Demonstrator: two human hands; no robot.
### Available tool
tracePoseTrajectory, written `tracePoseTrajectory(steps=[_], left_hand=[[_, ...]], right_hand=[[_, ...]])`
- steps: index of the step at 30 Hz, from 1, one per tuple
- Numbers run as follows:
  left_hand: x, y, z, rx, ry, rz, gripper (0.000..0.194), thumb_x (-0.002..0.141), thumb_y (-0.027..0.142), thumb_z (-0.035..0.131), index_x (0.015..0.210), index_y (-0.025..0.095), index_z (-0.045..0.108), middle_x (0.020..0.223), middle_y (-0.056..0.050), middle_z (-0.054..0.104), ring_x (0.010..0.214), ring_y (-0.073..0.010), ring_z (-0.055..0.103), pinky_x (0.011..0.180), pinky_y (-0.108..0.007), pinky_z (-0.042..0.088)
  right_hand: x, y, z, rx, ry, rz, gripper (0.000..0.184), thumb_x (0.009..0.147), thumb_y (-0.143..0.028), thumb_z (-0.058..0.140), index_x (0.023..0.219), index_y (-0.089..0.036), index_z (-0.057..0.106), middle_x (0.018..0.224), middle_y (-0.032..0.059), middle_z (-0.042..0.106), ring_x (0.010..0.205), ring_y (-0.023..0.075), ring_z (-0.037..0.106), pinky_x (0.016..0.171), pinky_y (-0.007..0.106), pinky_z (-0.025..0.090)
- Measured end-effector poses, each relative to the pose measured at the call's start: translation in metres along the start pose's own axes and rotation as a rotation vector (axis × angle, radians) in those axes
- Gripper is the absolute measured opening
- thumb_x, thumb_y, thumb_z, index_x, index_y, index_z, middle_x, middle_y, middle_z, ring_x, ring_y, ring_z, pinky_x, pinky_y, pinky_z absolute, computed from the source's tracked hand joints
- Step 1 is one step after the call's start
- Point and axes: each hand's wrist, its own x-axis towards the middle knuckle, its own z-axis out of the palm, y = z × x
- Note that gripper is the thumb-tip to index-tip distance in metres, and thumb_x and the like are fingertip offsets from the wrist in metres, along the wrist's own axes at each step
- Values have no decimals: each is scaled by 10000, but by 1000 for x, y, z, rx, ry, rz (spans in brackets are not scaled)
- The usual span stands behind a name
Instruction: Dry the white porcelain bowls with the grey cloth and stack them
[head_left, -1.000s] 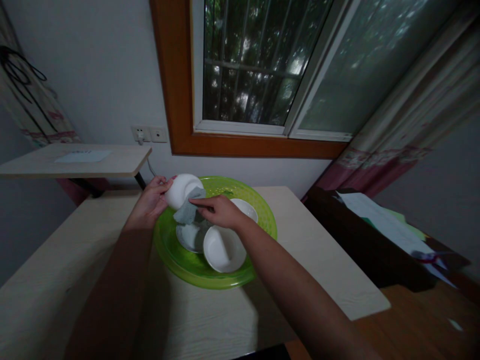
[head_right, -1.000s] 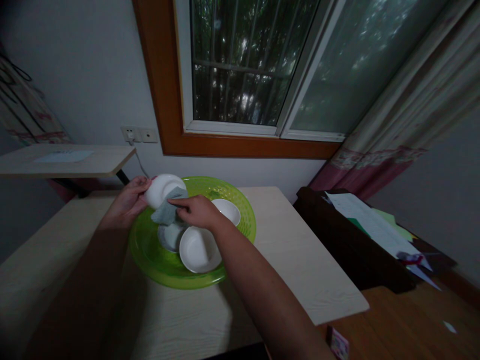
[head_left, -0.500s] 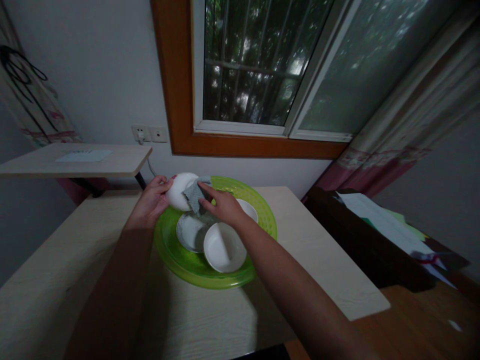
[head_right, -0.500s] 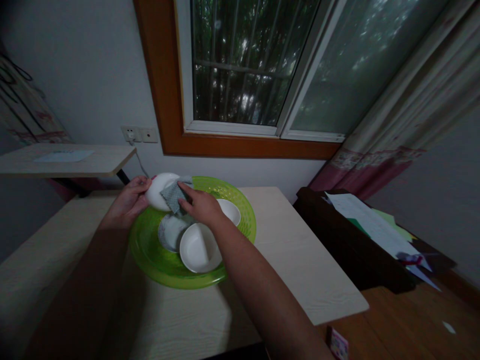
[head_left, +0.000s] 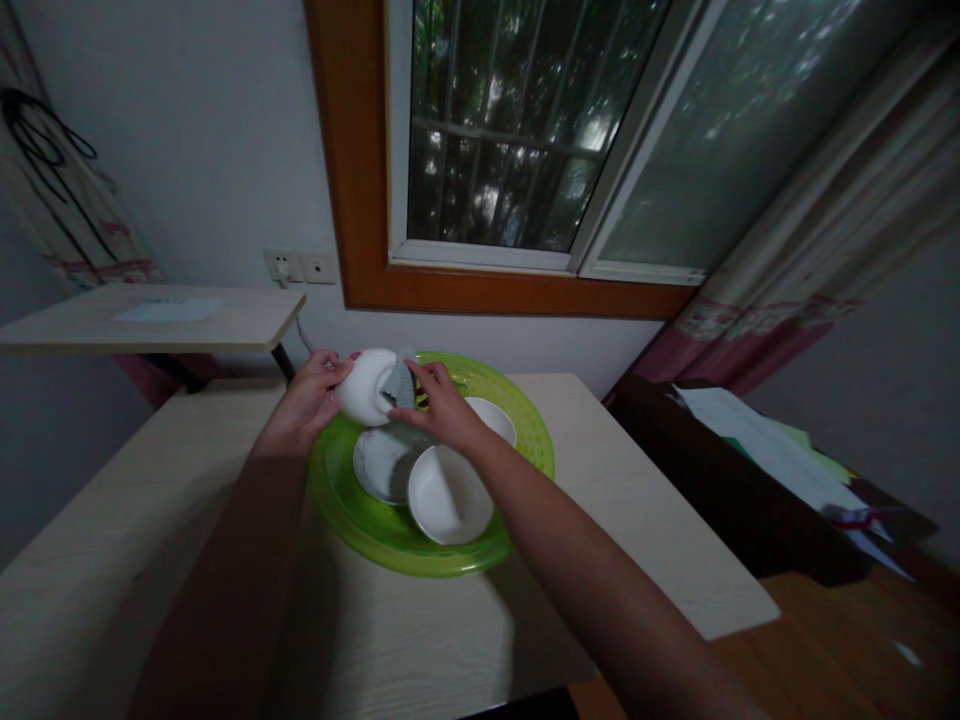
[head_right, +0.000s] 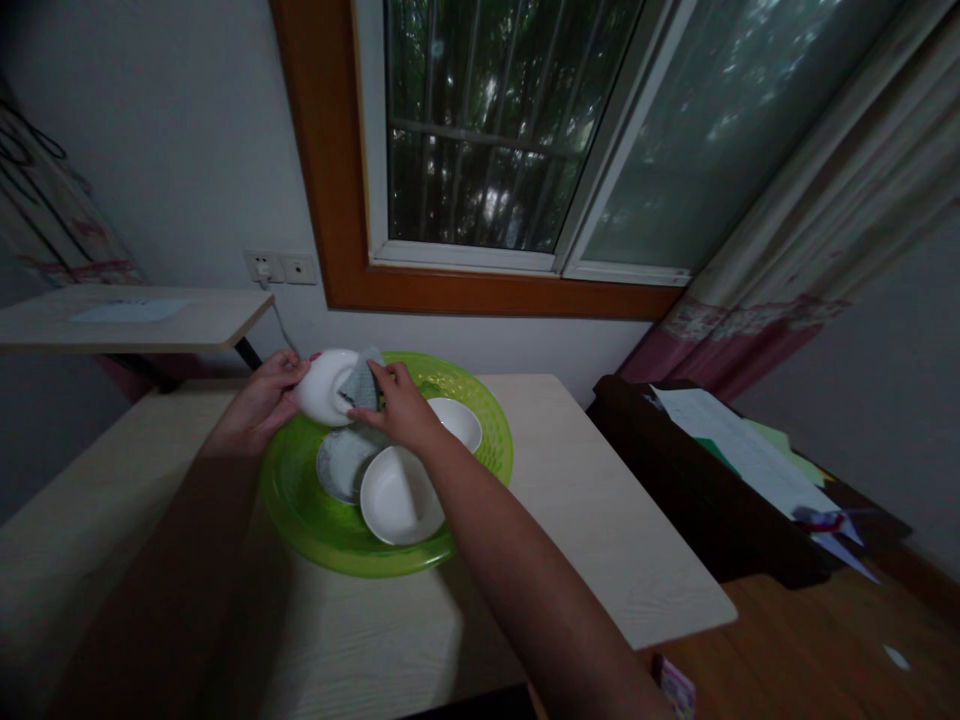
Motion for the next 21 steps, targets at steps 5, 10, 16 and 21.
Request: tracePoseTrajectory(steps=[5,10,16,21], left_hand=[[-4,1,3,28,-32,-9,354,688,102,770,778,193,439,923,-29,706,862,-147,667,727,-225,526],[-7,4,6,64,-26,-25,350,686,99,760,783,197,439,908,-25,694,779,-141,641,671,-224,499],[-3,1,1,78,-28,-6,330,683,76,735,773,206,446,738,33,579,655,-112,570,581,-201,436],[1,-2,-2,60,-36,9,304,685,65,705,760,202,445,722,35,571,640,-104,561,564,-190,436]], right_hand=[[-2,-16,-5,-108,15,-95,727,904,-543,662,1528,-273,407,1379,133,467,1313,278,465,1140,486,403],[-3,-32,-12,-212,-21,-213,604,971,-504,560,1512,-263,442,1453,141,446,1357,297,402,1156,527,362],[-3,-43,-21,-250,-122,-333,484,966,-407,572,1435,-292,535,1482,95,473,1351,302,398,1154,549,350],[-3,-48,-19,-278,-146,-370,436,964,-347,562,1397,-295,570,1480,74,484,1365,290,392,1149,524,367]])
